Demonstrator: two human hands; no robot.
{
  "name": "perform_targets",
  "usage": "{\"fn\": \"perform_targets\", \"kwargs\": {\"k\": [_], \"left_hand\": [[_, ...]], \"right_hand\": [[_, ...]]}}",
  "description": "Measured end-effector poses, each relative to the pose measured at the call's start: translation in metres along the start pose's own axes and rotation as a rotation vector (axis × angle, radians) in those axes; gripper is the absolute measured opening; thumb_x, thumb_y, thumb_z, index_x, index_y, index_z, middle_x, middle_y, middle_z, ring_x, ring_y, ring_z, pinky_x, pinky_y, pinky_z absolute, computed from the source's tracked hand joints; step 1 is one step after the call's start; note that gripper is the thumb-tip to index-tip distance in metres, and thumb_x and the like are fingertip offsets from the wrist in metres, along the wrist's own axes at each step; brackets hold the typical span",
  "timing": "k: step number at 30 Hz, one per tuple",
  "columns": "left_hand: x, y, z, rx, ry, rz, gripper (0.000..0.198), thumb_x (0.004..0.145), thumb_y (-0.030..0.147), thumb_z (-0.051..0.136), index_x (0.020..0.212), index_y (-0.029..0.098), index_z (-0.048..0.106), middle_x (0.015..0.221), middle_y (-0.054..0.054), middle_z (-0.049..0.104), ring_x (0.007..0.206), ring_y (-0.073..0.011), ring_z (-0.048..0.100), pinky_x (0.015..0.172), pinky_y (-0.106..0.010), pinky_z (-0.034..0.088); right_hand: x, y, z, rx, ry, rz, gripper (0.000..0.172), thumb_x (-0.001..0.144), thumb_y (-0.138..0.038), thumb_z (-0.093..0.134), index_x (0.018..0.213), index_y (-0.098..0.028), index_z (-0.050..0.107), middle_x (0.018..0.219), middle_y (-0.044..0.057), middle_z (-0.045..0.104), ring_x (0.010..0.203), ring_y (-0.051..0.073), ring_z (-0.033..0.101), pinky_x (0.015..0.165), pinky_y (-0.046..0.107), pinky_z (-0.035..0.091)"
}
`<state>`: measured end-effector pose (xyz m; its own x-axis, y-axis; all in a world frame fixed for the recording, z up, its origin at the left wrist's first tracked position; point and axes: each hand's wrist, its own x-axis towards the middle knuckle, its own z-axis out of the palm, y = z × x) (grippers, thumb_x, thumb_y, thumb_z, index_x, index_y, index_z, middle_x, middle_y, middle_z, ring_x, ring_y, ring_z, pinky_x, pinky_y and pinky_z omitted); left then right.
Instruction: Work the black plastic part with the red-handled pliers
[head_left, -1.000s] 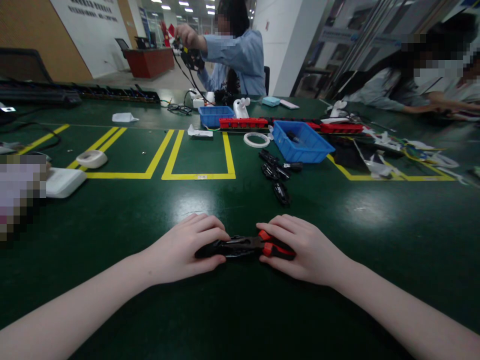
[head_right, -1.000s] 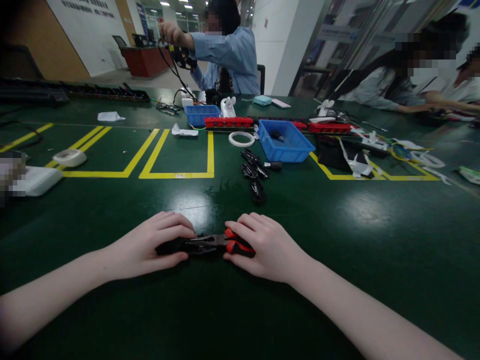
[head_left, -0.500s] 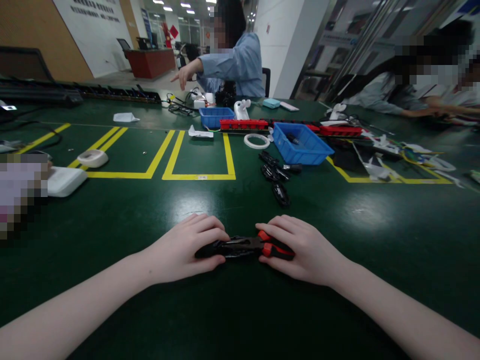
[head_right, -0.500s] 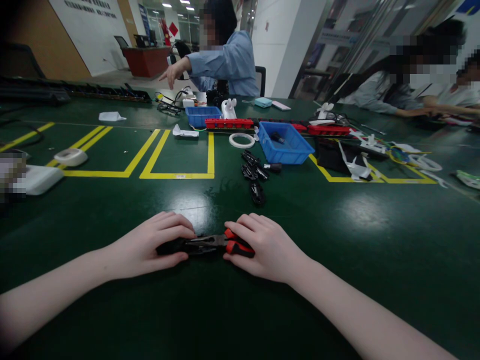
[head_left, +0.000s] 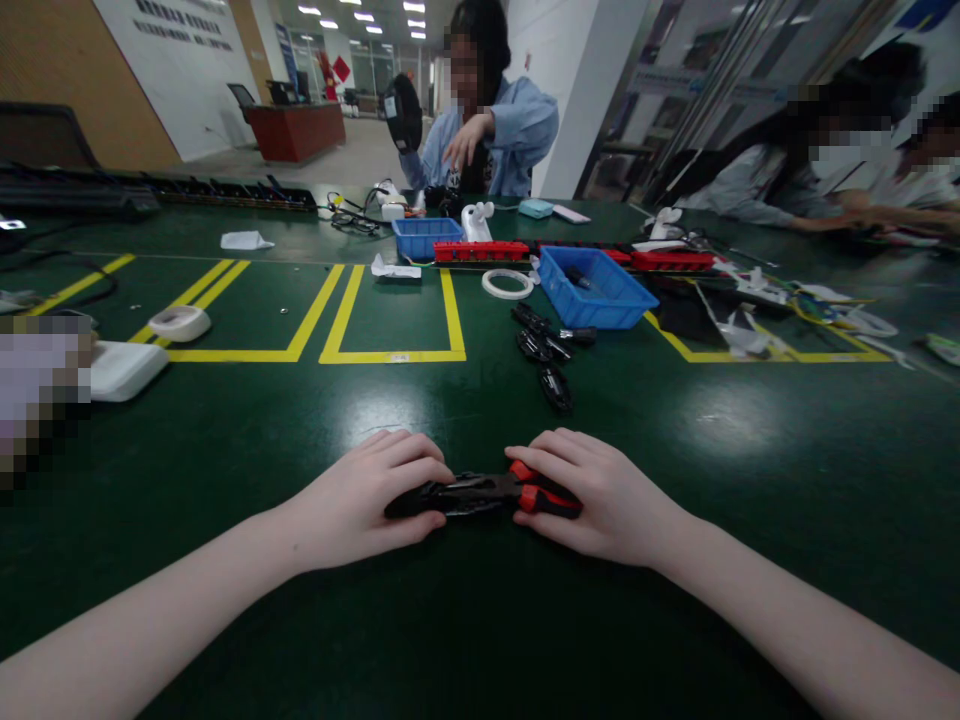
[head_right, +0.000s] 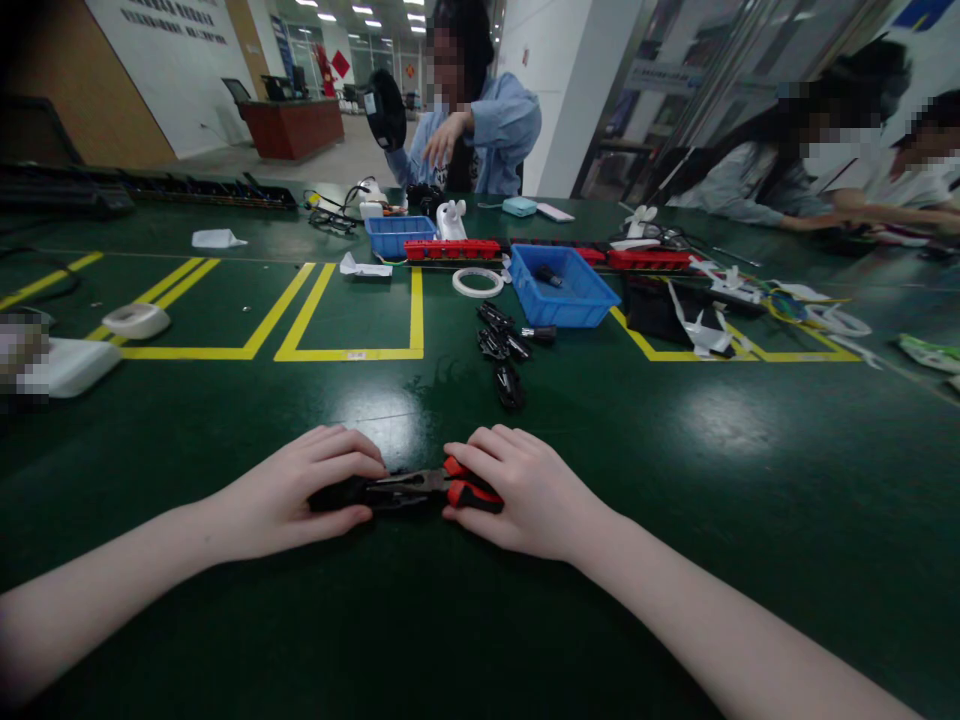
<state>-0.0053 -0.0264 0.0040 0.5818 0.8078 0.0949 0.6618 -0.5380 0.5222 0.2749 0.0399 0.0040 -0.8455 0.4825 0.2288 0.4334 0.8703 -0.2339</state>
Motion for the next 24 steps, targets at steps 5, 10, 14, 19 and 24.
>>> {"fn": "perform_targets", "kwargs": {"k": [5,10,14,19,24], "left_hand": [[-0.0007,-0.0002,0.0008,0.003,0.01,0.002,0.023,0.092,0.025,0.06,0.116,0.024,0.06,0.116,-0.005,0.063,0.106,-0.0231,0.057,0.092,-0.042,0.047],[-0.0012,-0.0007,0.0008,0.004,0.012,0.011,0.024,0.093,0.027,0.059,0.117,0.024,0.059,0.117,-0.005,0.062,0.106,-0.0235,0.057,0.092,-0.042,0.048],[-0.0007,-0.0005,0.0004,0.002,-0.005,-0.007,0.024,0.093,0.026,0.06,0.116,0.023,0.06,0.118,-0.005,0.062,0.107,-0.0234,0.057,0.093,-0.043,0.047],[-0.0005,0.0002,0.0,0.011,-0.002,0.002,0.024,0.093,0.027,0.059,0.117,0.023,0.059,0.118,-0.006,0.062,0.107,-0.0235,0.057,0.092,-0.042,0.047],[-0.0009,0.0002,0.0003,0.007,0.006,0.009,0.024,0.094,0.027,0.059,0.118,0.024,0.059,0.118,-0.006,0.062,0.107,-0.0235,0.057,0.092,-0.042,0.047]], "right_hand": [[0.0003,-0.0006,-0.001,-0.008,-0.012,-0.003,0.044,0.085,-0.038,0.067,0.122,-0.014,0.062,0.105,0.013,0.068,0.091,0.025,0.065,0.076,0.04,0.056],[-0.0002,0.0,-0.0008,-0.013,-0.008,-0.005,0.044,0.085,-0.038,0.067,0.122,-0.015,0.062,0.105,0.013,0.068,0.091,0.025,0.065,0.076,0.039,0.055],[-0.0004,0.0006,-0.0005,-0.01,-0.014,-0.007,0.045,0.085,-0.039,0.066,0.122,-0.014,0.062,0.106,0.013,0.068,0.092,0.026,0.065,0.077,0.04,0.055],[0.0001,0.0006,-0.0007,-0.008,-0.023,-0.009,0.044,0.086,-0.038,0.066,0.122,-0.013,0.061,0.106,0.013,0.068,0.092,0.026,0.064,0.078,0.041,0.055],[0.0004,-0.0002,-0.0009,-0.011,-0.014,-0.006,0.044,0.086,-0.039,0.066,0.121,-0.014,0.062,0.105,0.013,0.068,0.092,0.025,0.064,0.077,0.041,0.055]]}}
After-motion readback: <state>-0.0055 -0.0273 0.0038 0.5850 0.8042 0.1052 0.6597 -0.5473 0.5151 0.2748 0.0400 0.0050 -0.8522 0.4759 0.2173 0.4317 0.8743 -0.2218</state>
